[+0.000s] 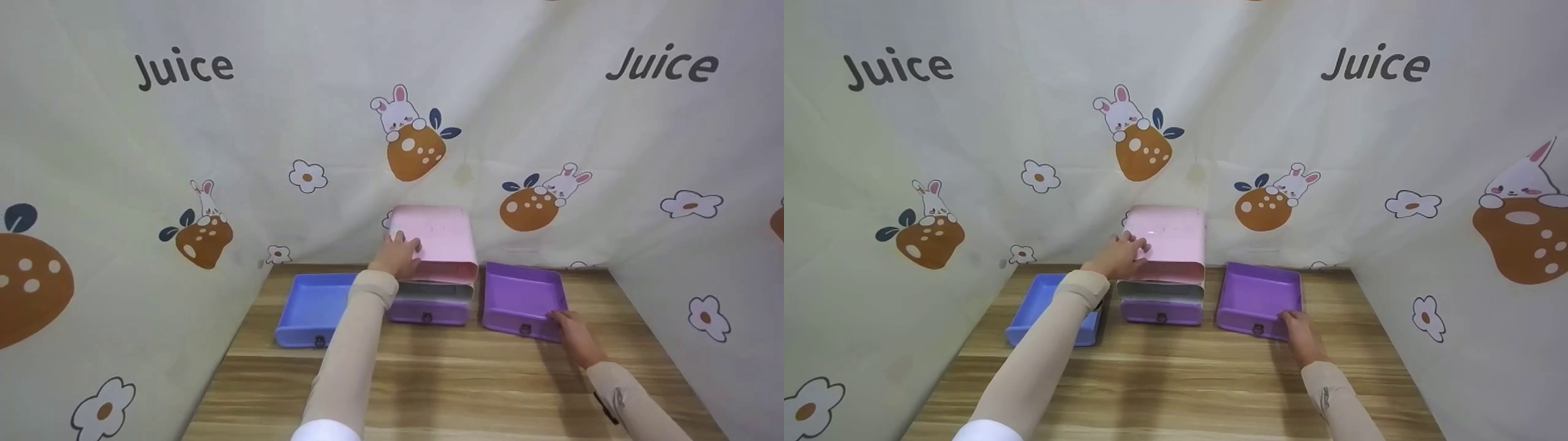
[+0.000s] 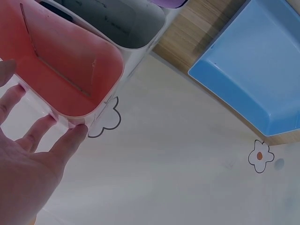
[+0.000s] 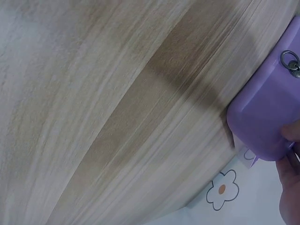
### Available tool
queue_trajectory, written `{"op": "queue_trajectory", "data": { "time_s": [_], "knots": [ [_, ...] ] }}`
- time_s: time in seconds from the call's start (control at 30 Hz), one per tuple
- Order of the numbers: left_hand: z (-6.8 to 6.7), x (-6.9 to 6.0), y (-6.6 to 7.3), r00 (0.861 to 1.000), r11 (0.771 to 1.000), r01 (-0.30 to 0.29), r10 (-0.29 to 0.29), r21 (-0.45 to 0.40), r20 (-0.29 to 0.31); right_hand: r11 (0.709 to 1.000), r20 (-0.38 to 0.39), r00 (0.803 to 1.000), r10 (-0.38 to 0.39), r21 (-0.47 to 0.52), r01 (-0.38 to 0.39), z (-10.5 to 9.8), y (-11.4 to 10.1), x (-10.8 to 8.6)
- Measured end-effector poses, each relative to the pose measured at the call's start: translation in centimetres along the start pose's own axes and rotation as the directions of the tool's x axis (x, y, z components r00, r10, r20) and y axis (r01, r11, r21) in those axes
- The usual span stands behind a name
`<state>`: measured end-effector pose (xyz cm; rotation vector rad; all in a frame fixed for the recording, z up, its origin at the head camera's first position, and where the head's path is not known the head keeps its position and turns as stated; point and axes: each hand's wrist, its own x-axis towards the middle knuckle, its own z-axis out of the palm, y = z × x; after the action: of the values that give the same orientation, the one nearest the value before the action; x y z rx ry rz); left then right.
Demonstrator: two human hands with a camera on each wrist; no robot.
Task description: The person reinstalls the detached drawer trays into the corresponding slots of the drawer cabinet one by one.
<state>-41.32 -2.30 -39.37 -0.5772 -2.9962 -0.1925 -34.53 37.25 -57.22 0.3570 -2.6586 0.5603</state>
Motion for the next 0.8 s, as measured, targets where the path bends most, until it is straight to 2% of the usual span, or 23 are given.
{"op": "queue_trajectory", "data": {
  "time_s": [0.2, 0.4, 0.53, 0.8],
  "knots": [
    [0.1, -0.1, 0.0, 1.000, 1.000, -0.009, 0.009, -0.019, -0.010, 1.000, -0.041, 0.999, 0.012, -0.025, -0.013, 0.3, 0.0, 0.1],
    [-0.1, -0.3, 0.1, 1.000, 1.000, 0.002, -0.002, -0.030, -0.005, 0.997, -0.137, 0.989, -0.056, -0.069, 0.047, 0.5, 0.3, -0.1],
    [-0.1, -0.4, 0.1, 1.000, 0.999, 0.003, -0.003, -0.032, 0.006, 0.992, -0.160, 0.984, -0.082, -0.105, 0.066, 0.1, 0.7, -1.0],
    [-0.2, -0.5, 0.0, 0.999, 0.998, -0.028, 0.027, -0.049, -0.026, 0.989, -0.184, 0.977, -0.111, -0.115, 0.091, -1.6, 0.4, -2.7]
  ]
}}
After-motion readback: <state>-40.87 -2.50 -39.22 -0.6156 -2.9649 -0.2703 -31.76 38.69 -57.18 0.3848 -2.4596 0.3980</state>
